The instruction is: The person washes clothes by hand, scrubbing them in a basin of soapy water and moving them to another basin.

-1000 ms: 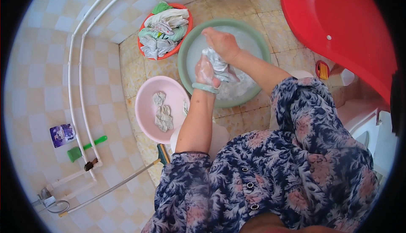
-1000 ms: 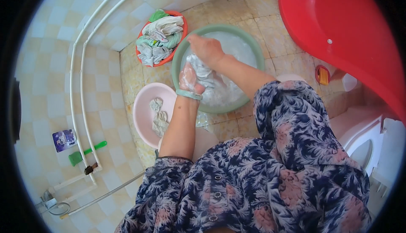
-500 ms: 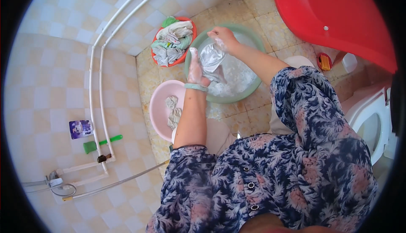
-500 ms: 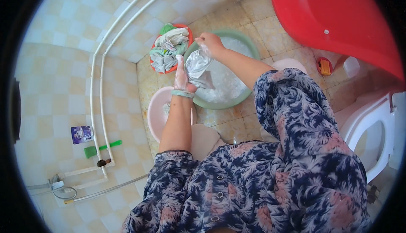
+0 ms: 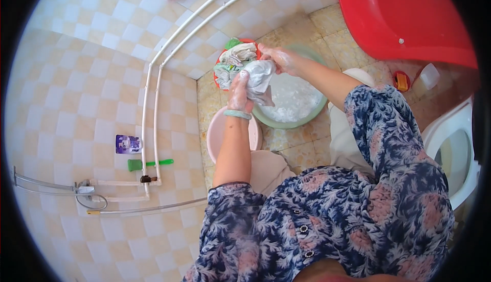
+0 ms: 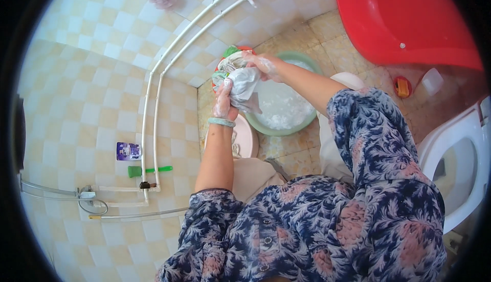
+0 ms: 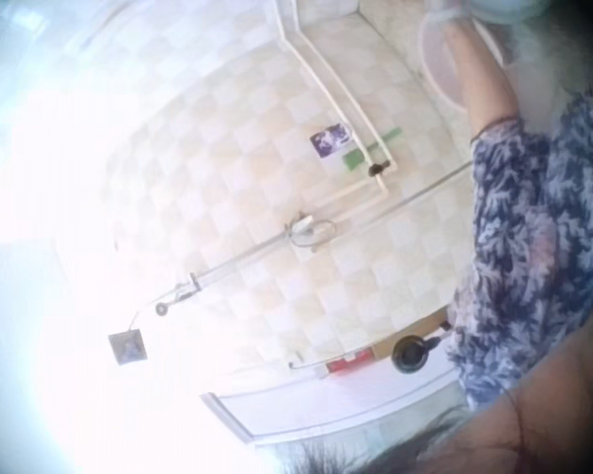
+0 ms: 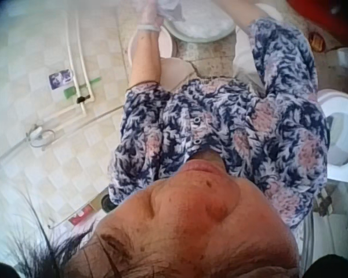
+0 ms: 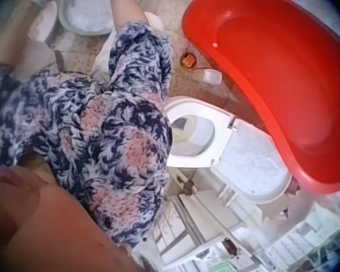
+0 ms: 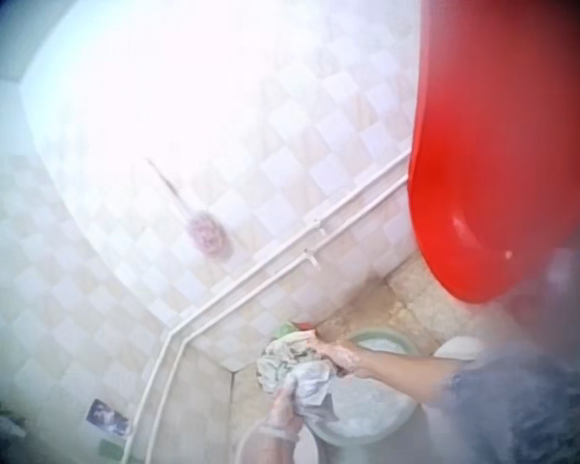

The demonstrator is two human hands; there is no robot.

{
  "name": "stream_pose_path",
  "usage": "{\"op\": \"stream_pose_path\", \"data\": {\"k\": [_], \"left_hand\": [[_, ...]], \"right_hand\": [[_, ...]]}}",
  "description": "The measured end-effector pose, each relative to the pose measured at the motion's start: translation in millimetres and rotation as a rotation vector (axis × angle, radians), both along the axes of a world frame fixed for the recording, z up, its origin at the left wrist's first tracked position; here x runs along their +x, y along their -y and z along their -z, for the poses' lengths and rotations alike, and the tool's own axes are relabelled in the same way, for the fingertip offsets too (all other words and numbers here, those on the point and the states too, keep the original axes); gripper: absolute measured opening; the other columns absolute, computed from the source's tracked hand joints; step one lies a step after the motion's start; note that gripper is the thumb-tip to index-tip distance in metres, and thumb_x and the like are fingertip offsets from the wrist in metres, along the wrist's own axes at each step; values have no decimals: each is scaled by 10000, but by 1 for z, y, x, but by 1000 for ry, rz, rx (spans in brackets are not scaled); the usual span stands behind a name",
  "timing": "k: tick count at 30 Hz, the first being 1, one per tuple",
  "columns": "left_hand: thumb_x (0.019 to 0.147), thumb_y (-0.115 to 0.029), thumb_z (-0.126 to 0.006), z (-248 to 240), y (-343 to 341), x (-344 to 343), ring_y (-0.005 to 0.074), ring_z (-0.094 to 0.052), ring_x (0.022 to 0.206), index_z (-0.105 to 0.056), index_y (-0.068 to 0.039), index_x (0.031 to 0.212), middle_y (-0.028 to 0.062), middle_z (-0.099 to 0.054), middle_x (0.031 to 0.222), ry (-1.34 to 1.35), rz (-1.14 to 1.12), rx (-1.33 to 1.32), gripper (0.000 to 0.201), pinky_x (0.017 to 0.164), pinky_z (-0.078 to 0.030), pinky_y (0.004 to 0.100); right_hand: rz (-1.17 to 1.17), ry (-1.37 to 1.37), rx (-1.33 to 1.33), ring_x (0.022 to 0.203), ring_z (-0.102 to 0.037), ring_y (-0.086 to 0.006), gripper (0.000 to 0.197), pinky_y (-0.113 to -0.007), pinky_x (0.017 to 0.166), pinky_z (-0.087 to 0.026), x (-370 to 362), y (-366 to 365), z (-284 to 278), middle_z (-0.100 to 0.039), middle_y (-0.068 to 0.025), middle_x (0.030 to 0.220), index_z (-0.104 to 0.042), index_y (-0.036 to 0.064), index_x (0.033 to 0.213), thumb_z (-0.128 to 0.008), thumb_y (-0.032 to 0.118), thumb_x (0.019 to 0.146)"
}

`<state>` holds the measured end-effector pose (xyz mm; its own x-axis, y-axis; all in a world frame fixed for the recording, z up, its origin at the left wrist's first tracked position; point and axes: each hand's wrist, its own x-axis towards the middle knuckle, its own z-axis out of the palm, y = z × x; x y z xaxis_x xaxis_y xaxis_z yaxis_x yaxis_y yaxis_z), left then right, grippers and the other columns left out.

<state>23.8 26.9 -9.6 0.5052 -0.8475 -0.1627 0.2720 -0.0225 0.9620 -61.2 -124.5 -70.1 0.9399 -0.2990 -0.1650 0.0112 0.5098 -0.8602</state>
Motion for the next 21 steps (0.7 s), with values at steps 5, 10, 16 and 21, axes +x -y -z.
{"op": "stream_pose_path", "data": {"k": [5, 10, 16, 21], "left_hand": [[878, -131, -470, -1, -11, 12, 212, -571, 940, -512, 44, 1089, 130, -579, 1045, 92, 10, -28, 277, 843, -452, 332], [758, -21, -463, 10, -5, -1, 181, -594, 846, -526, 52, 1064, 116, -595, 977, 126, -149, 121, 321, 778, -470, 276], [751, 6, -426, 22, -14, 14, 170, -589, 787, -532, 38, 985, 100, -589, 895, 73, -265, 73, 259, 712, -483, 282], [759, 0, -389, 4, -2, -17, 176, -582, 789, -509, 31, 991, 106, -576, 906, -58, -294, -37, 263, 697, -489, 296]], "right_hand": [[-187, 93, -81, 840, -572, -157, 356, -285, 771, -435, -20, -13, -16, -588, -54, 932, -552, 74, 955, -528, 410, 840], [138, 288, 50, 863, -558, -136, 192, -314, 781, -450, -8, -21, -10, -576, -48, 912, -524, 47, 984, -574, 149, 829], [75, 232, -6, 818, -547, -110, 139, -285, 758, -444, -4, -24, -14, -567, -29, 883, -520, 54, 946, -557, 141, 844], [129, 110, -47, 810, -535, -102, 123, -276, 735, -434, -16, -21, -17, -560, -10, 881, -520, 76, 929, -559, 162, 849]]}}
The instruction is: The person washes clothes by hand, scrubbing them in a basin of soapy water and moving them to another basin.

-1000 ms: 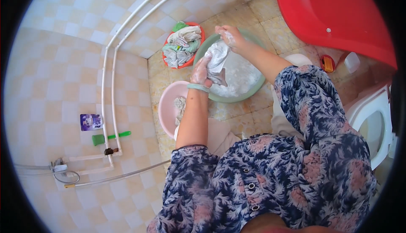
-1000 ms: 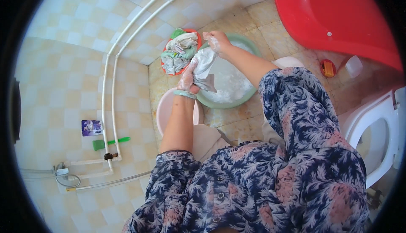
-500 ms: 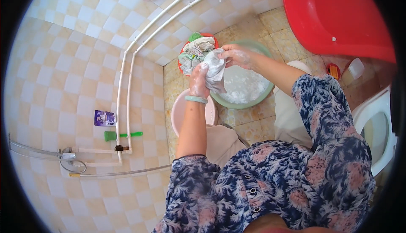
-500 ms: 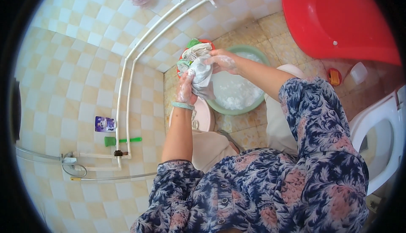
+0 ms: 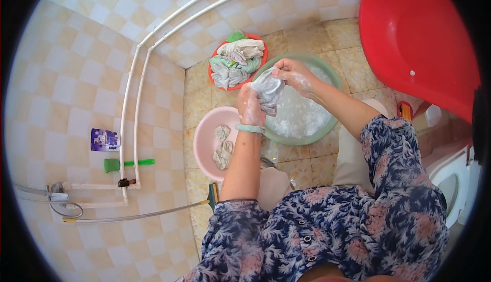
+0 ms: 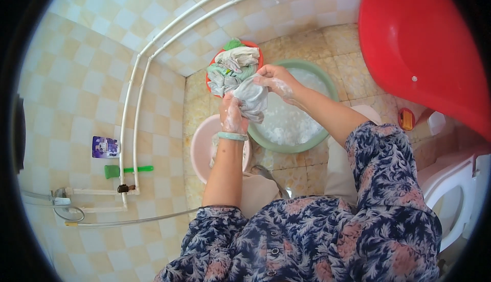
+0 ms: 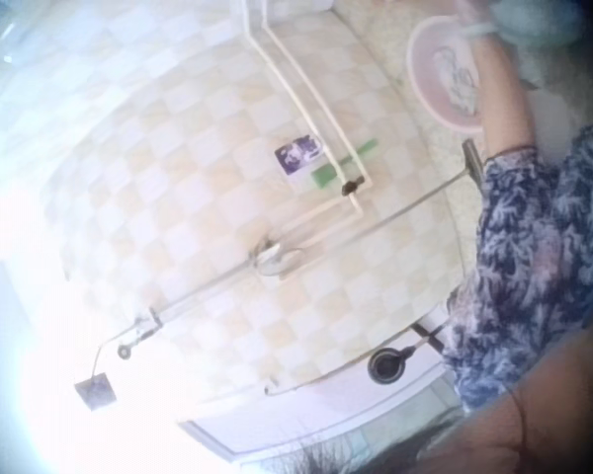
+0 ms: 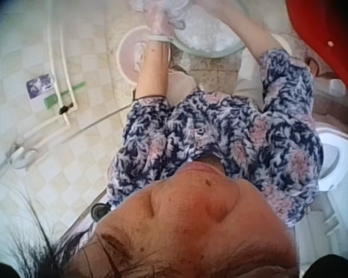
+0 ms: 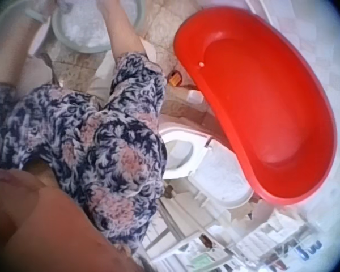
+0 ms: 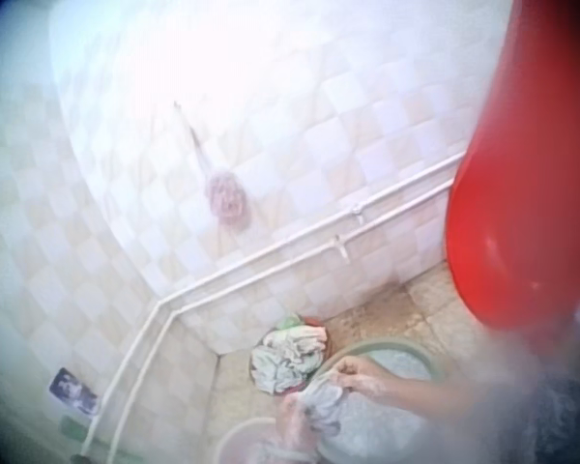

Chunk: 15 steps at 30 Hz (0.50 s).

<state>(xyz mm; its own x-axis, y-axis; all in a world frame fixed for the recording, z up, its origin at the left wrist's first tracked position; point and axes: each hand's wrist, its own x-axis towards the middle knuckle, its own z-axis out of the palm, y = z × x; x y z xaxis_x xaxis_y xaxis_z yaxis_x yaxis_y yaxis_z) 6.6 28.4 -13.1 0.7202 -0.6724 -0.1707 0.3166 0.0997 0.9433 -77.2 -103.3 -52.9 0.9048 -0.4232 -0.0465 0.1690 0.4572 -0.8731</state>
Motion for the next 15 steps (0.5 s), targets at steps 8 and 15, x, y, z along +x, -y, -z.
{"op": "stream_pose_path", "data": {"k": [8, 15], "left_hand": [[804, -31, -396, 1, 8, -18, 183, -585, 835, -503, 30, 1040, 114, -575, 956, -305, 151, -96, 266, 704, -495, 317], [842, -57, -463, 6, 6, 1, 190, -545, 986, -496, 15, 1084, 109, -557, 1080, -15, 150, -62, 254, 876, -427, 339]], "right_hand": [[59, 91, 354, 815, -540, -125, 134, -285, 777, -427, -13, -2, -19, -552, -11, 883, -516, 69, 924, -554, 175, 852], [4, 129, 422, 818, -537, -117, 122, -273, 772, -428, -18, 4, -30, -551, -7, 869, -523, 55, 915, -525, 167, 866]]}}
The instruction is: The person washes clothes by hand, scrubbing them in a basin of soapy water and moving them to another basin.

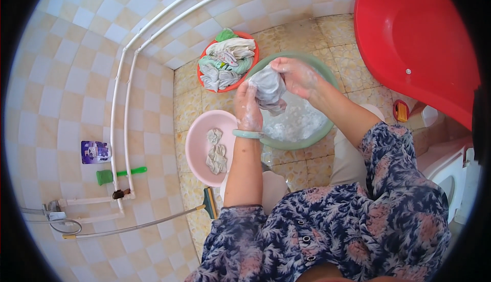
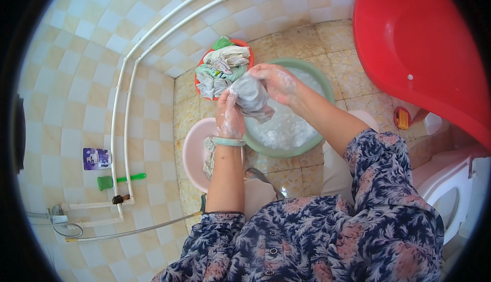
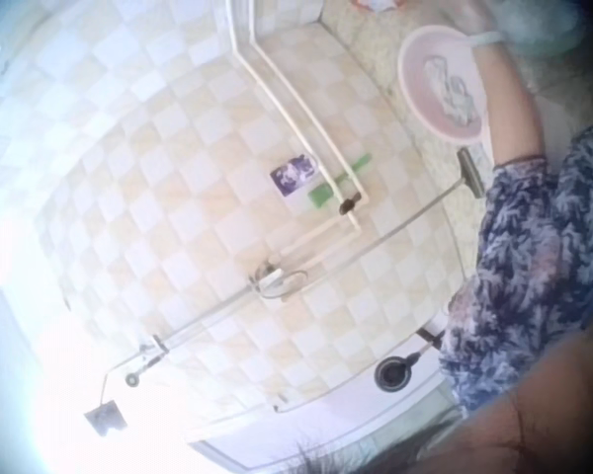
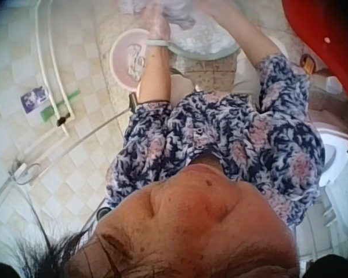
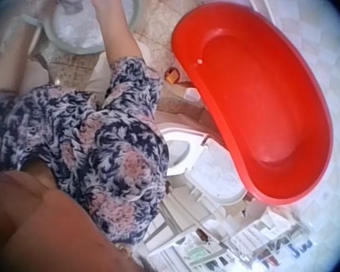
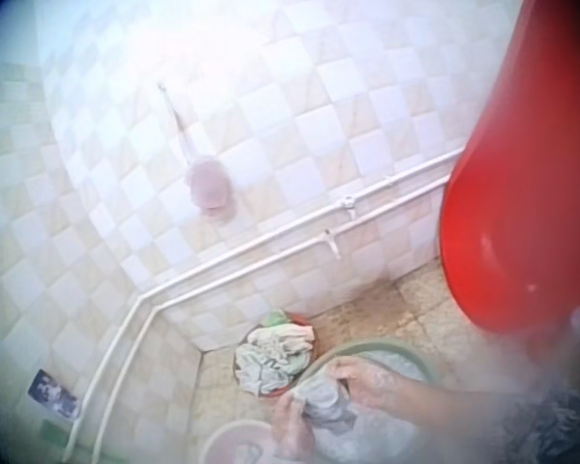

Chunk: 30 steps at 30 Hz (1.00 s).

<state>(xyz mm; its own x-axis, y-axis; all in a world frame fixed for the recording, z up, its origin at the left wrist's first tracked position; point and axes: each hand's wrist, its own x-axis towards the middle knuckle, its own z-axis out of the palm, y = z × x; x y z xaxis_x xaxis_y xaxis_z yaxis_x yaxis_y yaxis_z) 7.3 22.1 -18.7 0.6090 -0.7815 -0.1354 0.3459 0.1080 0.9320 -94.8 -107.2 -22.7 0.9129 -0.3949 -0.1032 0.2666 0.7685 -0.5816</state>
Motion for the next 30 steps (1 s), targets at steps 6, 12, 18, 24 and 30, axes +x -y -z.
{"op": "stream_pose_path", "data": {"k": [6, 12, 18, 24, 30], "left_hand": [[872, -191, -450, -6, 0, -10, 213, -491, 1058, -494, 2, 1057, 106, -541, 1098, -205, 5, -75, 271, 948, -358, 370], [914, -240, -414, -13, 12, -26, 216, -484, 1068, -478, -17, 1087, 109, -536, 1103, -391, -30, -148, 290, 956, -353, 376], [933, -206, -405, 0, 10, -30, 227, -517, 1041, -455, 1, 1139, 124, -528, 1132, -194, -71, -140, 296, 934, -391, 357], [941, -311, -383, -4, 21, -30, 239, -518, 1055, -448, -21, 1162, 125, -522, 1148, -471, -164, -12, 371, 929, -396, 386], [896, -415, -448, 106, -2, 43, 209, -581, 851, -509, -39, 1005, 95, -581, 957, -610, 231, -120, 396, 713, -505, 341]], "right_hand": [[1, -138, -168, 797, -525, -93, 111, -262, 745, -426, 6, -6, 3, -556, 3, 839, -542, 61, 875, -520, 170, 871], [93, -205, -106, 742, -526, -87, 136, -254, 694, -437, 12, -16, -2, -556, 1, 803, -546, 65, 856, -499, 187, 890], [198, -250, -23, 665, -522, -87, 215, -258, 612, -446, 22, -19, 12, -544, 5, 754, -544, 70, 836, -486, 263, 909], [197, -467, -217, 631, -516, -99, 306, -277, 569, -428, 18, -28, -5, -546, -5, 723, -530, 69, 760, -515, 347, 886], [589, 82, -1625, 545, -526, -226, 303, -330, 495, -421, 16, -64, -3, -515, -74, 607, -513, 68, 641, -579, 301, 823]]}}
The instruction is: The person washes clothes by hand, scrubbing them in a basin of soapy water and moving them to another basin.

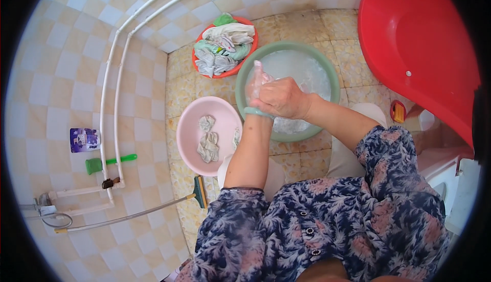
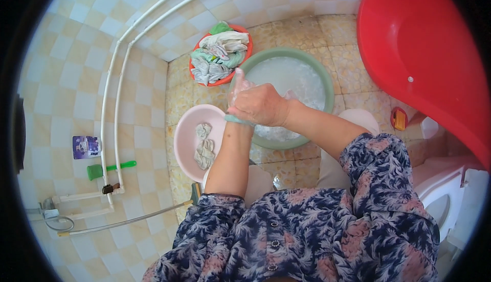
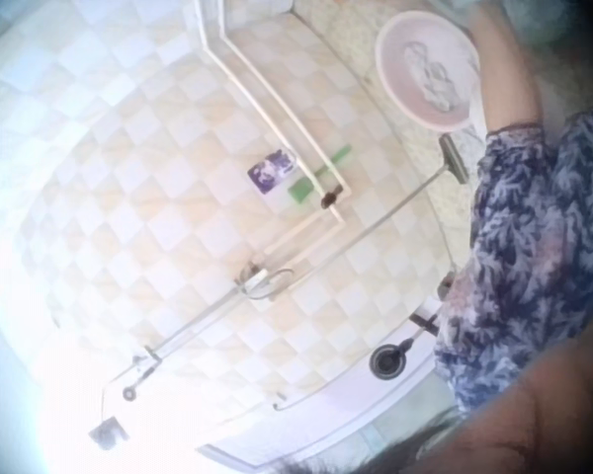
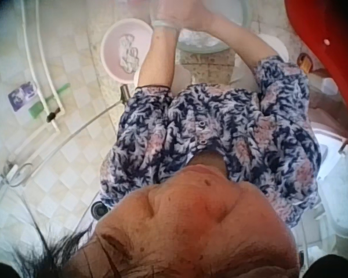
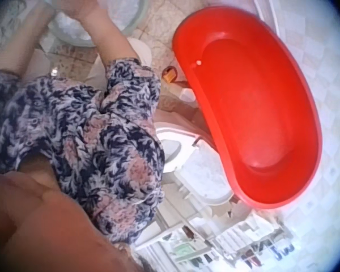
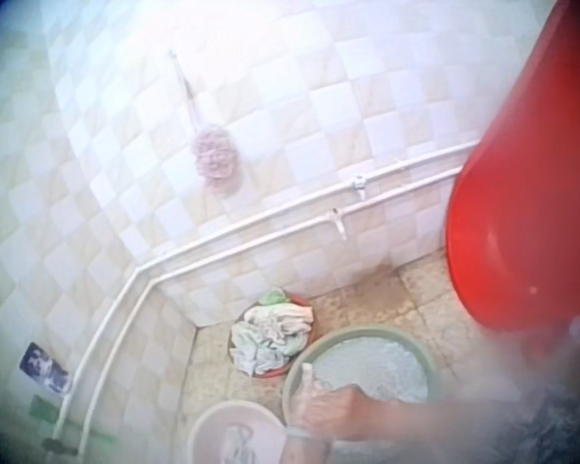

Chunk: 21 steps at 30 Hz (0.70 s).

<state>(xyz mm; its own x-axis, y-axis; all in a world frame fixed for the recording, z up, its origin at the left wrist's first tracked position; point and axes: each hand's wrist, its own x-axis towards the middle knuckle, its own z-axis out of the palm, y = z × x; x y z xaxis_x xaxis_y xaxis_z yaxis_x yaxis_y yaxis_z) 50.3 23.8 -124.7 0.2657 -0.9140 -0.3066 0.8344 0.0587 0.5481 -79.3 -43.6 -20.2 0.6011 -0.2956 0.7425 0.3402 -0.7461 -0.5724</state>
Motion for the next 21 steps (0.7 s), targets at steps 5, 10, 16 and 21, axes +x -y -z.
{"op": "stream_pose_path", "data": {"k": [5, 10, 16, 21], "left_hand": [[918, -381, -380, -91, 30, -97, 187, -553, 938, -499, -104, 1033, 59, -557, 966, 100, -163, 348, 323, 796, -458, 338], [893, -344, -457, -28, 4, -32, 199, -565, 840, -512, -83, 1003, 60, -567, 928, 198, -283, 209, 289, 683, -478, 330], [877, -408, -481, -94, 32, -105, 179, -557, 725, -522, -106, 942, 54, -562, 880, 150, -282, 380, 311, 573, -459, 304], [895, -392, -450, -28, 2, -35, 195, -561, 860, -521, -114, 1007, 48, -570, 947, -300, 89, -372, 308, 686, -476, 364]], "right_hand": [[394, -464, 45, 558, -532, -282, 253, -351, 470, -423, -7, 54, 34, -513, -85, 596, -517, 82, 614, -596, 236, 798], [66, -167, -14, 586, -543, -308, 246, -381, 498, -437, -15, -10, 1, -536, -107, 624, -536, 94, 625, -570, 271, 792], [409, -577, -21, 640, -611, -269, 225, -395, 515, -475, -8, 49, 34, -607, -90, 694, -579, 118, 722, -509, 303, 828], [103, -207, -73, 639, -604, -267, 186, -345, 518, -483, -14, -1, 7, -599, -84, 674, -591, 120, 677, -538, 252, 797]]}}
